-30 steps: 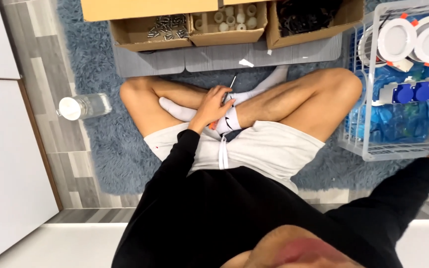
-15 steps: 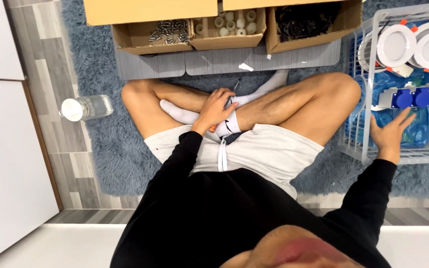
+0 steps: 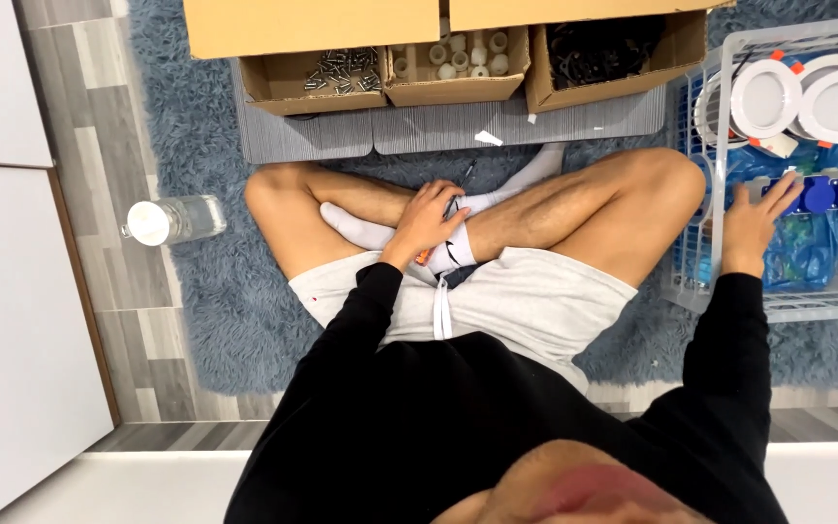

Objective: Tightening screws on electrical components using a manual screwdriver while sitting on the floor.

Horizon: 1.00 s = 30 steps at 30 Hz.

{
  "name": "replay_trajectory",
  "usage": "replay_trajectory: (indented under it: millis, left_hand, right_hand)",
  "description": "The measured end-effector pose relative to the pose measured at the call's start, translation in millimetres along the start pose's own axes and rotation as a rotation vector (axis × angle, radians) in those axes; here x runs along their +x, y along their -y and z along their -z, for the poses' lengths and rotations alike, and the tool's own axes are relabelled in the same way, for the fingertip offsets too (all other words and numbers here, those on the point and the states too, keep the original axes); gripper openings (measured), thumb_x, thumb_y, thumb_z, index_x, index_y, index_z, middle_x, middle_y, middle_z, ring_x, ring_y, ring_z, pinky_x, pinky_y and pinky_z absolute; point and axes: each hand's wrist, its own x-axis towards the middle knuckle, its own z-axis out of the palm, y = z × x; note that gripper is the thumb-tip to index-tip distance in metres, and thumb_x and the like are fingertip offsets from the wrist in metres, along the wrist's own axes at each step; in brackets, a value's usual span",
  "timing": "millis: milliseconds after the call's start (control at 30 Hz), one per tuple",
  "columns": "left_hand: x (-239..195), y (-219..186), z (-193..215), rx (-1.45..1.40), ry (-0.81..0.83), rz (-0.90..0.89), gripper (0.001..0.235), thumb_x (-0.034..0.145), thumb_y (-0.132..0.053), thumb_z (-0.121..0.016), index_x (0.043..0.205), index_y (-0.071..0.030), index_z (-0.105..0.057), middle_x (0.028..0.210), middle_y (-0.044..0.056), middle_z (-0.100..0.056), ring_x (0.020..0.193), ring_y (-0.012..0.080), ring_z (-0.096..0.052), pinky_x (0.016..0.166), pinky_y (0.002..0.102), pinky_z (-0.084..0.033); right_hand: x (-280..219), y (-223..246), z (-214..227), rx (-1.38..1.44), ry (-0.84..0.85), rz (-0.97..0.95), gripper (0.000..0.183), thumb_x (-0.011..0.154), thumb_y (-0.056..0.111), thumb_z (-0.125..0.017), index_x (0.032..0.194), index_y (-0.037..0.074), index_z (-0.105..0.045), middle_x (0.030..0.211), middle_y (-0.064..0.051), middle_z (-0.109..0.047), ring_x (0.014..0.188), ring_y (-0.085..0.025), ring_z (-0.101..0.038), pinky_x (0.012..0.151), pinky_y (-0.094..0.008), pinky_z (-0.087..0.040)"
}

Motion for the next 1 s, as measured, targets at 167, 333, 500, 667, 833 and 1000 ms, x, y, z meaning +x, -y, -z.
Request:
replay_trajectory:
  millis: [167, 333, 500, 667, 833, 1000]
  left_hand:
    - [-0.5, 3.7, -3.5, -0.026, 0.004, 0.011, 0.037, 0.101, -0.037, -0.070, 0.127, -0.010, -0.073, 0.130, 0.008, -0.070, 0.117, 0.0328, -0.067, 0.101, 0.043, -0.056]
    - [0.1, 8.0, -6.4, -0.032, 0.007, 0.003, 0.036, 0.101, -0.038, -0.070, 0.126, -0.011, -0.073, 0.130, 0.008, -0.069, 0.118, 0.0322, -0.065, 0.103, 0.042, -0.055]
    - [0.7, 9.9, -8.6, -0.039, 0.021, 0.005, 0.036, 0.101, -0.038, -0.071, 0.126, -0.012, -0.074, 0.131, 0.008, -0.069, 0.120, 0.0327, -0.065, 0.104, 0.043, -0.055]
    - [0.2, 12.5, -9.5, -0.044, 0.014, -0.008, 0.037, 0.100, -0.038, -0.071, 0.126, -0.011, -0.074, 0.132, 0.009, -0.069, 0.119, 0.0329, -0.065, 0.103, 0.043, -0.055]
    - [0.3, 10.1, -3.5, -0.050, 0.073, 0.022, 0.039, 0.101, -0.039, -0.069, 0.129, -0.012, -0.073, 0.135, 0.009, -0.068, 0.123, 0.0328, -0.063, 0.106, 0.043, -0.053]
    - [-2.7, 9.4, 3.5, -0.097, 0.091, 0.000, 0.039, 0.102, -0.037, -0.069, 0.130, -0.011, -0.072, 0.134, 0.009, -0.067, 0.122, 0.0328, -0.063, 0.108, 0.042, -0.051]
  right_hand:
    - [-7.4, 18.6, 23.9, -0.392, -0.143, 0.142, 0.012, 0.107, 0.008, -0.082, 0.117, 0.001, -0.082, 0.181, -0.030, -0.024, 0.162, -0.051, -0.015, 0.111, -0.055, -0.060]
    - [-2.6, 23.3, 33.3, -0.080, -0.051, 0.072, 0.048, 0.109, 0.010, -0.071, 0.149, -0.017, -0.066, 0.178, -0.034, -0.012, 0.160, -0.055, -0.006, 0.126, -0.066, -0.030]
    - [-5.7, 43.3, 57.4, -0.047, -0.148, 0.105, 0.052, 0.096, -0.002, -0.075, 0.147, -0.012, -0.074, 0.167, -0.034, -0.030, 0.150, -0.054, -0.030, 0.120, -0.057, -0.043]
    - [-6.5, 52.1, 68.9, -0.143, -0.261, 0.097, 0.029, 0.091, -0.014, -0.082, 0.117, -0.001, -0.080, 0.141, -0.022, -0.047, 0.128, -0.043, -0.049, 0.103, -0.049, -0.054]
    - [-13.5, 77.6, 97.3, -0.166, -0.382, 0.049, 0.053, 0.083, -0.019, -0.088, 0.132, -0.001, -0.078, 0.136, -0.020, -0.043, 0.123, -0.042, -0.047, 0.099, -0.051, -0.055]
    - [-35.8, 157.4, 161.8, 0.094, -0.648, 0.218, 0.056, 0.081, -0.029, -0.082, 0.134, -0.011, -0.075, 0.136, -0.023, -0.045, 0.128, -0.045, -0.052, 0.110, -0.058, -0.047]
